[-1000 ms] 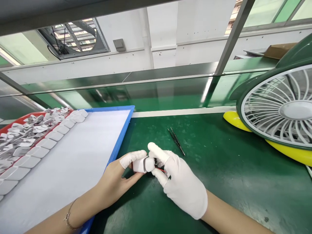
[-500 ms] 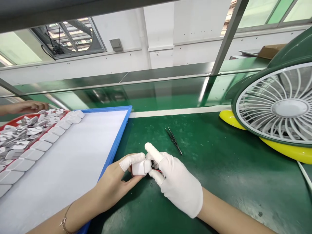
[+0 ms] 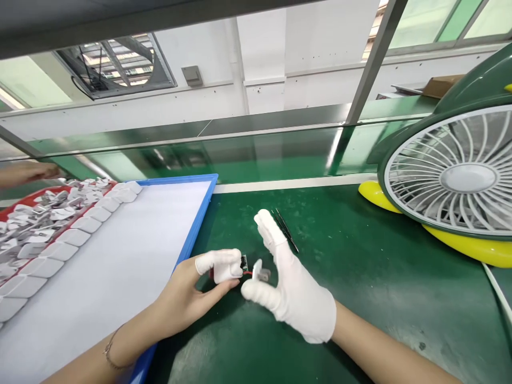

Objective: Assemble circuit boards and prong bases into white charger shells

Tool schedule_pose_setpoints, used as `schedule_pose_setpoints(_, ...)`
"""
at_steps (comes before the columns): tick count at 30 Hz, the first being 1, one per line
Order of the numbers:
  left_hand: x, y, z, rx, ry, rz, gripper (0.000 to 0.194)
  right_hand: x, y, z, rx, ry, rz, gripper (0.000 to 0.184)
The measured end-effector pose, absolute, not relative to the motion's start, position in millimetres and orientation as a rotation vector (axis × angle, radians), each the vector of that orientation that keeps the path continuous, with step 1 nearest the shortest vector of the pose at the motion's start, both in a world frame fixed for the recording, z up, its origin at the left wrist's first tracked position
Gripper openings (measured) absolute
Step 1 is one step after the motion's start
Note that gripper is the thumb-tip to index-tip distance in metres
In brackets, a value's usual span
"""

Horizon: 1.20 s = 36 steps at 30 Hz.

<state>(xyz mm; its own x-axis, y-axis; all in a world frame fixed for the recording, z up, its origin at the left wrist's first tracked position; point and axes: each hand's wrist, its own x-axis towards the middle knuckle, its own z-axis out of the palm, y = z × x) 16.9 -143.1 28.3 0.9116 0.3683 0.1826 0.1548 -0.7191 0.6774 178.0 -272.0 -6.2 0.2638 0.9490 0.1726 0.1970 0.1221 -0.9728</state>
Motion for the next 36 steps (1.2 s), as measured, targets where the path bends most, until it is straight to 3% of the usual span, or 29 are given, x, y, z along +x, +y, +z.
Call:
schedule_pose_setpoints(3,17.5,-146.2,31.4,2.146,0.566,0.508,0.026,174.7,-270.6,-8.4,-1.255,-1.200,0.768,0.073)
schedule_pose_setpoints(6,21.3,-152.3,34.8,1.886,0.644,0.492,0.021,158.1,-262.7,-13.5,-1.185,-1.239,0.553,0.083)
schedule_pose_setpoints(11,23.8,-159.4,28.4,1.671,0.677,0.349,0.025,137.9,-253.7,-19.2,-1.207,-1.098,0.348,0.063)
schedule_pose_setpoints(14,22.2,-159.3,23.3,1.561,0.685,0.327,0.031,140.5,-256.2,-22.3,-1.316,-1.086,0.301,0.068)
schedule_pose_setpoints(19,18.1,-156.8,25.9,1.615,0.623,0.252,0.028,147.5,-260.6,-23.6,-1.335,-1.136,0.395,0.071)
schedule_pose_setpoints(29,18.5,-157.3,27.2,1.717,0.581,0.161,0.025,150.4,-269.2,-15.3,-1.371,-1.279,0.466,0.060)
schedule_pose_setpoints(33,13.6,-157.8,26.4,1.977,0.547,0.371,0.025,159.8,-262.2,-22.3,-1.347,-1.312,0.349,0.075)
schedule_pose_setpoints(36,6.0,-155.2,26.9,2.280,0.308,0.739,0.050,169.6,-256.9,-28.8,-1.400,-1.346,0.295,0.093)
